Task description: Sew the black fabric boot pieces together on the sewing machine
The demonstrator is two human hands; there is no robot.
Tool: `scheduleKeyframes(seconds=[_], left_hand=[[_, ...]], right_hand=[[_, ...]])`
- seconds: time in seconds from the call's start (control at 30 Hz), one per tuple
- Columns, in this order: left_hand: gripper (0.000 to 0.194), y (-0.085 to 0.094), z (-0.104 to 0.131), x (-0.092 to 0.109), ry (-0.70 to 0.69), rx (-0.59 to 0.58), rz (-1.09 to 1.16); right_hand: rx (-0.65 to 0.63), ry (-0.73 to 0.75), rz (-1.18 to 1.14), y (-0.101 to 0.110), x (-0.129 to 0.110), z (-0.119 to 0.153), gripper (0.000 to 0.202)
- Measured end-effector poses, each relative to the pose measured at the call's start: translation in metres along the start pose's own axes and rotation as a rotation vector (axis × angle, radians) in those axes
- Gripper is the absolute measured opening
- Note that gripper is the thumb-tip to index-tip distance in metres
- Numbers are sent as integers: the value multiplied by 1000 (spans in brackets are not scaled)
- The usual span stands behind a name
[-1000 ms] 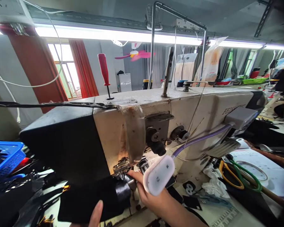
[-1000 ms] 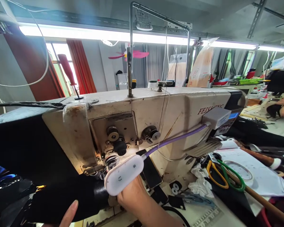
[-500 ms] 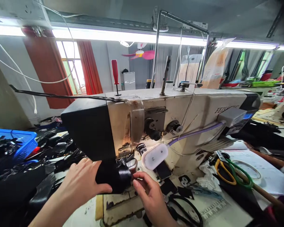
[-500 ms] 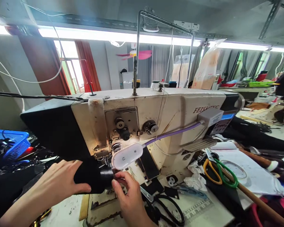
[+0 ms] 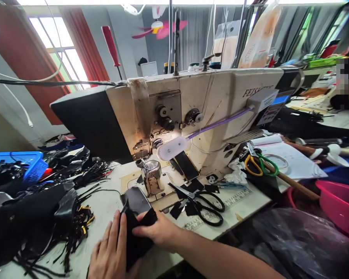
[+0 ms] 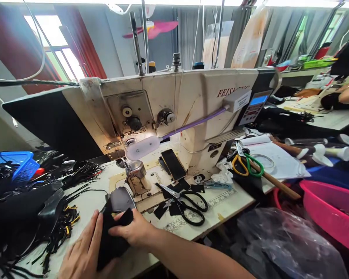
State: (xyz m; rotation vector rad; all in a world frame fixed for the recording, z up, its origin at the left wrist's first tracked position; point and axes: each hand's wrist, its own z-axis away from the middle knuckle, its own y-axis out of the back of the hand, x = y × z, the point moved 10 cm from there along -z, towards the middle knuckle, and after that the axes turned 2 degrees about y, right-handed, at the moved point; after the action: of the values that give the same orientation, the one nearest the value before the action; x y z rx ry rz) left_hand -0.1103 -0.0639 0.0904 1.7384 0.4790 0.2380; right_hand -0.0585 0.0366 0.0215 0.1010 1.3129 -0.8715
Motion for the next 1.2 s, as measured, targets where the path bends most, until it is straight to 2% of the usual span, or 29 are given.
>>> scheduleKeyframes(seconds=[0.1,0.17,0.2,0.23,0.3,0.33,0.37,0.43,0.47,0.53,0.6,0.67,0.73,0.77,0.83,0.9,1.0,1.1,1.13,1.2], left_hand=[[76,-17,-10,12,-32,-136,128],[72,-23,-14,24,-32,-225,137],[73,-22,-15,31,-30,-252,131],[72,-20,-16,36,-24,-263,126],[66,-10,-20,41,24,-242,121],[61,-5,-21,42,55,-219,122],[57,0,-23,42,84,-193,125],[54,7,-26,40,140,-152,130],[54,9,-27,40,161,-144,133],[54,8,-29,37,198,-150,153],[53,7,-29,31,245,-168,189],[52,8,-28,22,301,-176,230],[52,11,-27,12,344,-178,264],[52,13,-27,8,361,-182,275],[52,15,-25,2,389,-200,287],[52,17,-24,-2,404,-217,293],[52,16,-23,1,350,-245,319],[52,14,-22,10,252,-289,349],[52,13,-21,11,232,-299,350],[52,14,-20,11,207,-313,346]], right_hand=[[-25,73,-90,13,-11,5,55],[-13,101,-76,35,-22,14,52],[-3,141,8,50,-31,22,48],[22,207,164,68,-43,30,41],[139,354,685,108,-67,52,31],[287,394,992,132,-78,63,32],[423,364,1217,157,-82,73,35],[494,316,1349,191,-80,82,42],[484,302,1358,202,-77,82,44],[443,312,1361,209,-75,80,45],[421,326,1231,208,-75,77,41],[342,302,878,200,-66,74,42],[189,197,503,181,-40,69,43],[104,145,415,167,-26,69,43],[-1,113,446,144,-7,71,49],[-25,179,597,126,-8,75,57],[-69,255,746,92,-32,80,63],[-257,257,769,49,-58,82,59],[-294,239,778,41,-63,81,56],[-282,213,827,37,-68,76,49]])
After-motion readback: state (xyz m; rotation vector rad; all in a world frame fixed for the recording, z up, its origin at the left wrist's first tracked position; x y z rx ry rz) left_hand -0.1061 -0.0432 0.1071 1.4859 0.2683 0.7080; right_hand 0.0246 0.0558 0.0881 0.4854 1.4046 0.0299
